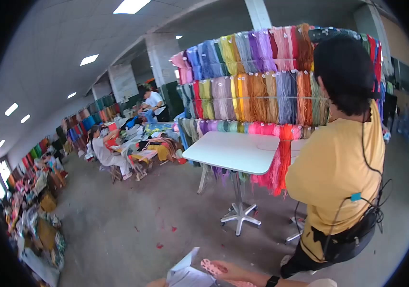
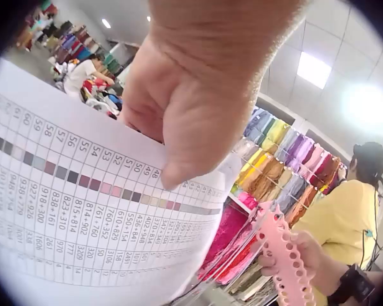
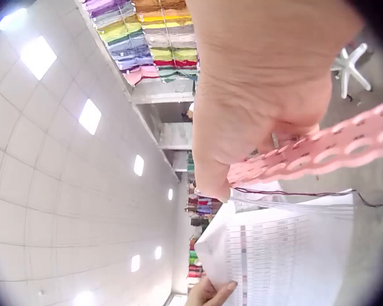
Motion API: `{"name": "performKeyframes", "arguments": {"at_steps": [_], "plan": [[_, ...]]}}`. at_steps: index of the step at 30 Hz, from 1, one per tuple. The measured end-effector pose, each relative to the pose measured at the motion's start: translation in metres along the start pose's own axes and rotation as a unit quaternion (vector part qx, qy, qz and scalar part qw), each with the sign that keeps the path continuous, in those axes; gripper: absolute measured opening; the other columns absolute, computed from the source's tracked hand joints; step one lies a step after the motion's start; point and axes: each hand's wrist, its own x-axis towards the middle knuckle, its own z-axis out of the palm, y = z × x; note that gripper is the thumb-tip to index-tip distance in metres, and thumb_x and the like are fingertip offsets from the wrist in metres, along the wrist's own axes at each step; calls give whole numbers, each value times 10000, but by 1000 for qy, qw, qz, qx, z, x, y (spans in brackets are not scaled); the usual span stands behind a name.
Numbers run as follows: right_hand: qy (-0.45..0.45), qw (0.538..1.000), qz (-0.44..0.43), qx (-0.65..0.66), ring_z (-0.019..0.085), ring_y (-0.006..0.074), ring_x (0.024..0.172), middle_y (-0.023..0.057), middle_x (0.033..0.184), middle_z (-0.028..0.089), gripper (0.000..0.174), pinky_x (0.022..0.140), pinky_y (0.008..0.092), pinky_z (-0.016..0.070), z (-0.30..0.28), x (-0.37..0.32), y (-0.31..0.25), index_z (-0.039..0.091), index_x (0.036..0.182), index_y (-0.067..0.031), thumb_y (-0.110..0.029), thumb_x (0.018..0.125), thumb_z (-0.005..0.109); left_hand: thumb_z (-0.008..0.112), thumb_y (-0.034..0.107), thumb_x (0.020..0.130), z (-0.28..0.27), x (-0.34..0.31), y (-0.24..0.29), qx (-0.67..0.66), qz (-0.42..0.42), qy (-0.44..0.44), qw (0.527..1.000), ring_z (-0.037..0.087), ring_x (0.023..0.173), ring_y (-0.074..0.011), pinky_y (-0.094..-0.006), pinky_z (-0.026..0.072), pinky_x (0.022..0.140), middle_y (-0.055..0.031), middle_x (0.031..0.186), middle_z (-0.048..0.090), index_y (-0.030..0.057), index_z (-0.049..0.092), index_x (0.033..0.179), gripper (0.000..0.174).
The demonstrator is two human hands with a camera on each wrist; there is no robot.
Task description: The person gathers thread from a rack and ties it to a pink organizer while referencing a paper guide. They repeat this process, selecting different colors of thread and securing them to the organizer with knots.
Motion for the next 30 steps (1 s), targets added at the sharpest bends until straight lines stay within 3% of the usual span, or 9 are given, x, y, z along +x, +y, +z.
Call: {"name": "performKeyframes", "arguments": {"at_steps": [3, 5, 7, 11, 16, 19, 23, 27, 30], "plan": [[55, 997, -8, -58, 479, 241, 1053, 135, 1190, 462, 655, 886, 306, 379, -31, 63, 3, 367, 1275, -97, -338, 727, 633, 405, 188, 838, -69, 103, -12, 49, -12, 39, 998, 558, 787, -387, -462, 448, 730, -221, 863, 588, 27, 540, 985, 256], [73, 992, -1, -102, 481, 207, 1032, 112, 1188, 459, 677, 874, 278, 382, -62, 91, -28, 358, 1281, -80, -344, 728, 646, 575, 149, 761, -79, 186, -38, 74, 100, 213, 969, 530, 537, -364, -406, 408, 486, -197, 605, 543, 3, 526, 777, 155], [81, 989, 5, -125, 497, 235, 990, 129, 1138, 475, 664, 855, 303, 395, -86, 116, -43, 354, 1285, -98, -327, 726, 630, 577, 168, 764, -125, 247, -18, 10, 163, 230, 959, 547, 651, -407, -430, 434, 528, -241, 737, 556, 1, 499, 862, 209], [72, 990, -14, -122, 510, 229, 947, 117, 1069, 490, 632, 811, 311, 412, -137, 165, -66, 366, 1272, -88, -263, 726, 632, 517, 81, 792, -181, 382, 6, -171, 215, 193, 942, 591, 724, -331, -351, 466, 612, -183, 805, 596, -11, 517, 1009, 235], [59, 991, -6, -122, 512, 215, 902, 107, 1037, 494, 615, 780, 306, 418, -208, 248, -115, 383, 1259, -76, -235, 725, 642, 460, 48, 841, -223, 566, 54, -581, 299, 11, 757, 579, 878, -197, -321, 462, 758, -121, 986, 588, -35, 467, 1090, 263], [116, 982, 4, -149, 514, 206, 875, 101, 1017, 497, 605, 761, 302, 421, -262, 303, -167, 393, 1252, -69, -217, 725, 648, 461, 2, 824, -241, 669, 78, -673, 264, -123, 680, 557, 935, -192, -330, 436, 829, -105, 1054, 563, -30, 462, 1118, 296], [357, 887, -90, -280, 512, 215, 813, 111, 965, 504, 597, 729, 315, 424, -358, 365, -178, 420, 1231, -65, -240, 712, 658, 447, -32, 796, -219, 800, 106, -620, 214, -164, 737, 552, 950, -212, -343, 441, 830, -119, 1056, 558, -30, 444, 1137, 341], [511, 757, 25, -406, 521, 296, 866, 134, 901, 547, 381, 739, 393, 422, -465, 399, -114, 513, 976, -83, -270, 664, 624, 468, -66, 751, -185, 866, 123, -593, 111, -202, 772, 591, 841, -261, -385, 515, 708, -158, 998, 564, -34, 454, 1117, 368], [490, 739, 200, -417, 522, 322, 898, 150, 884, 554, 393, 743, 404, 434, -504, 404, -27, 541, 951, -74, -298, 634, 602, 483, -68, 736, -159, 899, 115, -594, 138, -226, 760, 601, 790, -280, -386, 532, 654, -153, 952, 569, -42, 433, 1125, 393]]}}
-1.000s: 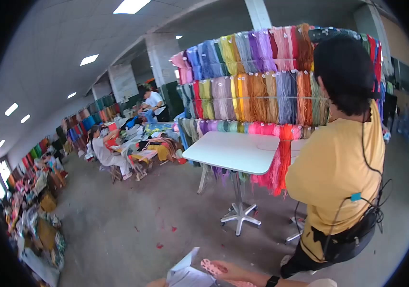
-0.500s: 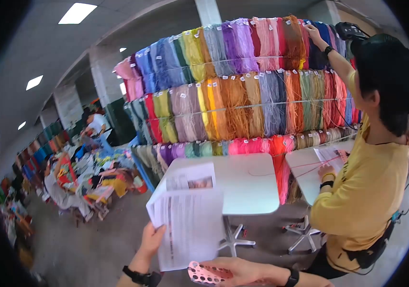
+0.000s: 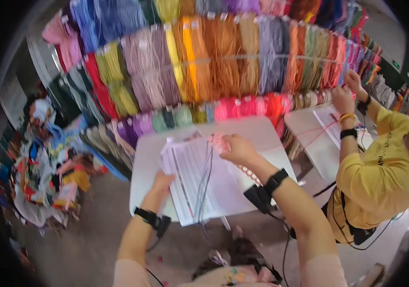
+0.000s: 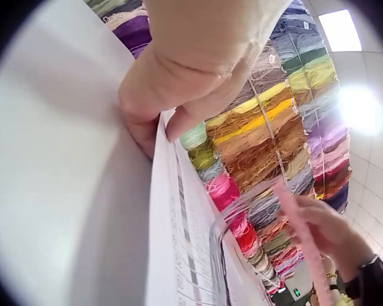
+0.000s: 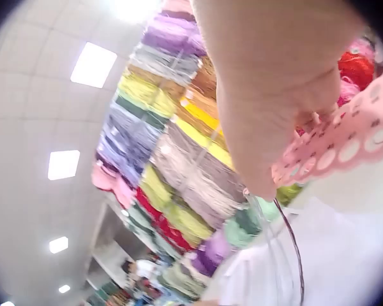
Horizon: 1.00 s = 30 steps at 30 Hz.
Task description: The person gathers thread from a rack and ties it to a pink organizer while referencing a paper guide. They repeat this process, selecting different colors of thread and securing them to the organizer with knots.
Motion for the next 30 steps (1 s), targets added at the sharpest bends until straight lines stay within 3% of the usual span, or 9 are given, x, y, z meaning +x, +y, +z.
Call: {"name": "performKeyframes", "arguments": {"at_steps": [1, 6, 9, 15, 18, 20, 21, 24, 30], "plan": [[-37, 999, 27, -22, 523, 321, 901, 154, 892, 551, 394, 737, 404, 437, 10, 1, 8, 540, 953, -73, -298, 635, 600, 494, -57, 735, 1, -4, 10, -13, -15, -19, 1000, 601, 791, -281, -381, 532, 663, -148, 929, 572, -44, 409, 1146, 420], [-86, 992, 48, -80, 525, 342, 904, 160, 1016, 511, 445, 714, 431, 452, 43, 23, 30, 496, 1038, -71, -291, 665, 595, 571, 48, 711, 7, -22, 48, 390, -30, 121, 912, 578, 831, -322, -376, 496, 690, -214, 959, 544, -43, 334, 1177, 531], [-90, 985, 50, -141, 498, 348, 948, 153, 1096, 471, 534, 764, 469, 427, 54, 32, 42, 436, 1146, -72, -312, 695, 593, 602, 107, 704, 15, -35, 54, 684, 218, 180, 672, 553, 825, -343, -384, 468, 712, -152, 875, 551, -17, 414, 1117, 470], [-57, 981, -30, -182, 389, 313, 1095, 125, 1197, 419, 473, 881, 553, 292, 84, 17, 95, 453, 1150, -105, -352, 751, 509, 562, 123, 751, 43, 3, 109, 565, 216, -8, 796, 551, 735, -305, -367, 451, 653, -137, 763, 574, 51, 607, 800, 99], [-94, 994, -60, -4, 350, 340, 1156, 150, 1242, 391, 502, 938, 510, 271, 61, 8, 107, 460, 1187, -119, -346, 749, 551, 560, 143, 771, 100, 29, 204, 541, 333, -71, 769, 572, 659, -268, -339, 446, 593, -128, 709, 582, 39, 603, 796, 115], [-58, 987, -73, 128, 405, 343, 1106, 164, 1167, 456, 448, 925, 456, 321, 59, 7, 123, 503, 1133, -92, -278, 734, 586, 570, 164, 780, 139, 57, 261, 458, 340, -94, 816, 578, 624, -221, -302, 434, 558, -120, 698, 582, 23, 593, 798, 144], [-55, 980, -74, 177, 432, 339, 1079, 167, 1127, 485, 423, 913, 433, 343, 56, 9, 131, 522, 1104, -78, -249, 725, 598, 583, 149, 776, 163, 65, 296, 481, 336, -77, 806, 571, 608, -178, -284, 433, 558, -118, 698, 578, 14, 594, 807, 139], [-19, 972, -77, 220, 511, 307, 984, 166, 1022, 545, 346, 834, 371, 420, 48, 6, 146, 572, 1019, -51, -190, 705, 619, 568, 113, 785, 227, 108, 380, 420, 569, -10, 707, 570, 558, -167, -253, 431, 544, -94, 643, 587, -5, 608, 811, 126], [10, 959, 22, 282, 562, 286, 825, 156, 913, 568, 301, 715, 345, 453, 30, -11, 153, 572, 962, -13, -139, 691, 603, 594, 129, 760, 320, 164, 494, 275, 648, 188, 685, 582, 525, -230, -327, 453, 573, -137, 714, 608, -10, 599, 835, 158]]}}
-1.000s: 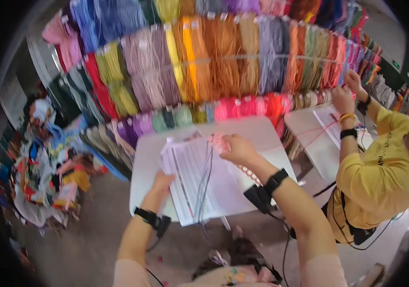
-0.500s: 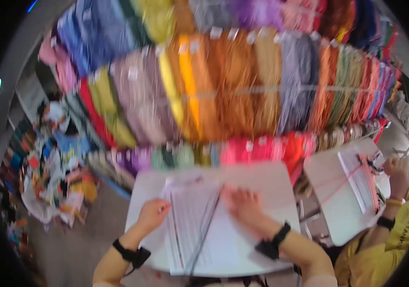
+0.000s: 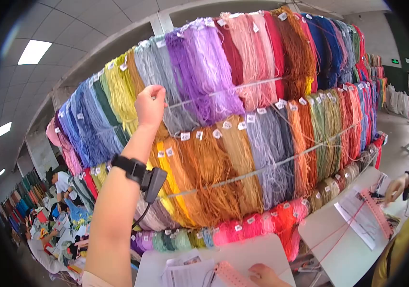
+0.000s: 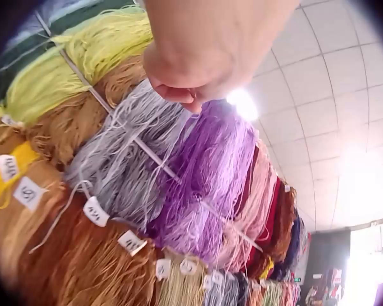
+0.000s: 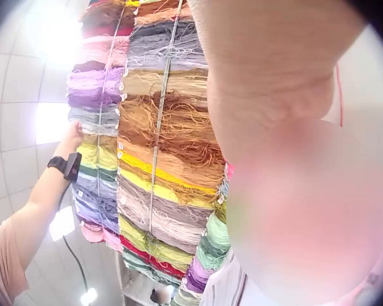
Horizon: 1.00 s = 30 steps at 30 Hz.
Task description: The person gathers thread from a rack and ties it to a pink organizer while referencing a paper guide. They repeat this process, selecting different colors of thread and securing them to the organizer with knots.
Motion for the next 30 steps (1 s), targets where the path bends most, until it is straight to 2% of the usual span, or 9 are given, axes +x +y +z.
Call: {"name": "performKeyframes", "arguments": {"at_steps": [6, 10, 16, 19, 22, 24, 26, 28, 30], "plan": [[65, 997, -31, 34, 559, 312, 756, 157, 852, 563, 181, 642, 354, 458, -2, -4, -6, 568, 853, 5, -53, 682, 566, 618, 161, 747, 33, 44, -11, 157, -7, 168, 973, 592, 676, -276, -368, 452, 634, -147, 746, 602, -15, 578, 854, 210], [71, 996, -29, 41, 548, 333, 756, 168, 848, 558, 162, 646, 363, 453, -4, -1, -9, 567, 833, 7, -45, 680, 559, 580, 143, 795, 38, 46, -9, -66, -108, 125, 984, 566, 462, -168, -281, 432, 465, -107, 731, 616, -11, 603, 828, 159], [49, 998, -38, 32, 544, 345, 766, 181, 832, 553, 152, 655, 372, 450, -2, 2, -9, 566, 818, 10, -50, 679, 555, 529, 158, 843, 4, 27, 17, -392, -171, 21, 903, 515, 485, -78, -185, 355, 420, -21, 676, 580, -5, 604, 829, 180], [49, 997, -57, 14, 545, 343, 764, 184, 830, 554, 160, 659, 372, 453, -1, 6, -8, 569, 821, 9, -48, 671, 559, 522, 174, 851, -27, 16, 6, -412, -102, -131, 896, 468, 488, -44, -172, 327, 418, 5, 625, 532, 7, 604, 818, 189], [-18, 998, 50, 25, 531, 336, 832, 174, 874, 561, 194, 717, 398, 439, -5, 9, -13, 590, 855, -16, -83, 673, 574, 555, 155, 818, -81, -43, 6, -23, 143, -205, 968, 463, 510, -85, -242, 369, 448, 9, 532, 409, 35, 590, 810, 125], [-27, 999, -32, -10, 591, 185, 730, 103, 869, 596, 229, 618, 265, 480, 12, 13, 48, 617, 899, -54, -129, 684, 631, 519, 147, 762, -130, -120, -23, 77, 267, -360, 891, 554, 546, -233, -362, 426, 493, -100, 593, 524, 77, 563, 703, 101], [-27, 998, 48, 10, 577, 246, 684, 128, 776, 583, 188, 631, 317, 466, -3, 13, 11, 613, 856, -25, -100, 691, 562, 529, 131, 651, -198, -208, -15, 319, 146, -702, 619, 578, 592, -292, -417, 454, 512, -115, 639, 578, 99, 582, 689, 73], [-22, 998, 23, -55, 572, 238, 672, 129, 749, 575, 186, 609, 324, 461, -15, 20, -25, 609, 849, -25, -92, 684, 555, 517, 109, 675, -288, -304, -43, 316, 29, -882, 349, 619, 726, -287, -403, 488, 594, -113, 731, 625, 48, 630, 799, 178], [-39, 995, -25, -87, 556, 231, 643, 129, 725, 561, 165, 580, 315, 445, -12, 41, -80, 601, 826, -25, -77, 681, 543, 506, 124, 685, -346, -328, -25, 292, -145, -877, 352, 606, 826, -285, -398, 483, 666, -123, 798, 633, 78, 645, 846, 217]]}}
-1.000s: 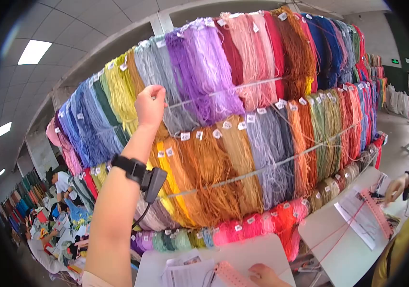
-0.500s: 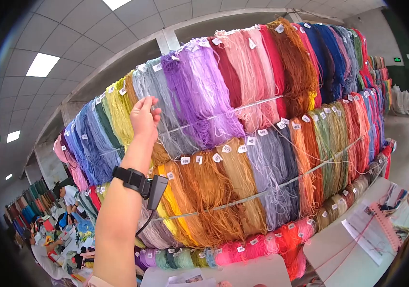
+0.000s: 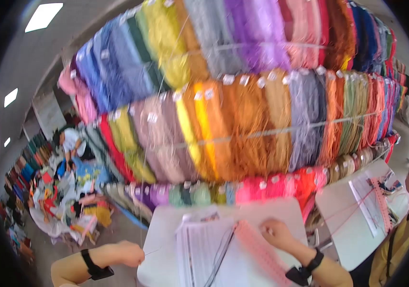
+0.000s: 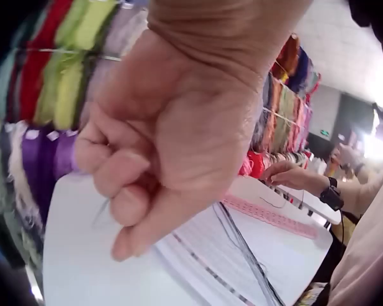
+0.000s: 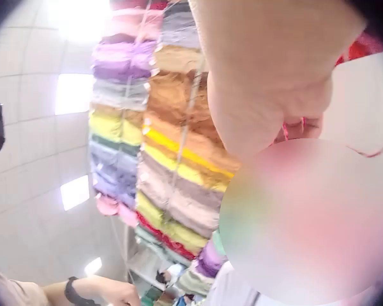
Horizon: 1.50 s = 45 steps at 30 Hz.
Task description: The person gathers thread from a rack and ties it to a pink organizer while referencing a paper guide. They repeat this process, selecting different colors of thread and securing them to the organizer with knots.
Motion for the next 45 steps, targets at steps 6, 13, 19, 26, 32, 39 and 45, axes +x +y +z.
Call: {"name": "performKeyframes", "arguments": {"at_steps": [6, 13, 19, 26, 32, 39, 45], "plan": [[-60, 888, -437, 125, 573, 264, 819, 147, 998, 550, 266, 650, 323, 477, 86, 48, -240, 558, 976, -22, -2, 713, 589, 544, 250, 733, 63, -93, 19, -190, 102, 124, 969, 576, 653, -306, -390, 452, 570, -87, 715, 616, 150, 658, 781, 160], [-580, 730, -357, 56, 607, 229, 736, 164, 923, 583, 308, 599, 299, 470, 257, 5, -348, 514, 1012, 8, -173, 773, 581, 595, 149, 741, 210, -181, 2, -571, -37, 242, 784, 489, 478, -141, -284, 398, 488, -88, 544, 541, 17, 626, 760, 137], [-576, 755, -284, 134, 590, 102, 633, 94, 790, 608, 259, 535, 229, 446, 319, -2, -413, 538, 976, 31, -157, 798, 561, 595, 136, 754, 282, -242, -11, -655, -160, 307, 672, 385, 468, -34, -237, 324, 424, 6, 484, 439, -12, 612, 739, 150], [-668, 667, -17, 329, 499, 84, 440, 19, 633, 569, 140, 413, 205, 387, 347, -24, -451, 607, 801, 5, -133, 792, 583, 613, 138, 760, 286, -241, -19, -668, -116, 445, 585, 384, 493, -13, -202, 287, 423, 40, 539, 488, -7, 632, 729, 149], [-601, 729, -79, 318, 422, 59, 422, 29, 556, 528, 97, 387, 183, 310, 284, 39, -459, 603, 740, -4, -100, 751, 594, 596, 130, 791, 322, -232, -55, -779, -36, 485, 396, 333, 434, -23, -187, 242, 410, 41, 518, 442, 5, 606, 748, 133], [-483, 755, -145, 420, 527, 80, 562, 99, 748, 570, 212, 403, 151, 389, 185, 86, -475, 532, 923, 79, -95, 877, 420, 584, 132, 803, 360, -122, -87, -839, -25, 434, 328, 305, 417, -24, -187, 223, 400, 52, 506, 397, -1, 598, 782, 135], [-502, 704, -133, 485, 552, 129, 658, 124, 803, 572, 208, 528, 183, 414, 125, 103, -446, 495, 975, 101, -62, 875, 412, 595, 146, 791, 306, -47, -82, -812, -56, 404, 418, 307, 430, -23, -189, 220, 400, 60, 518, 403, -1, 616, 795, 149]]}}
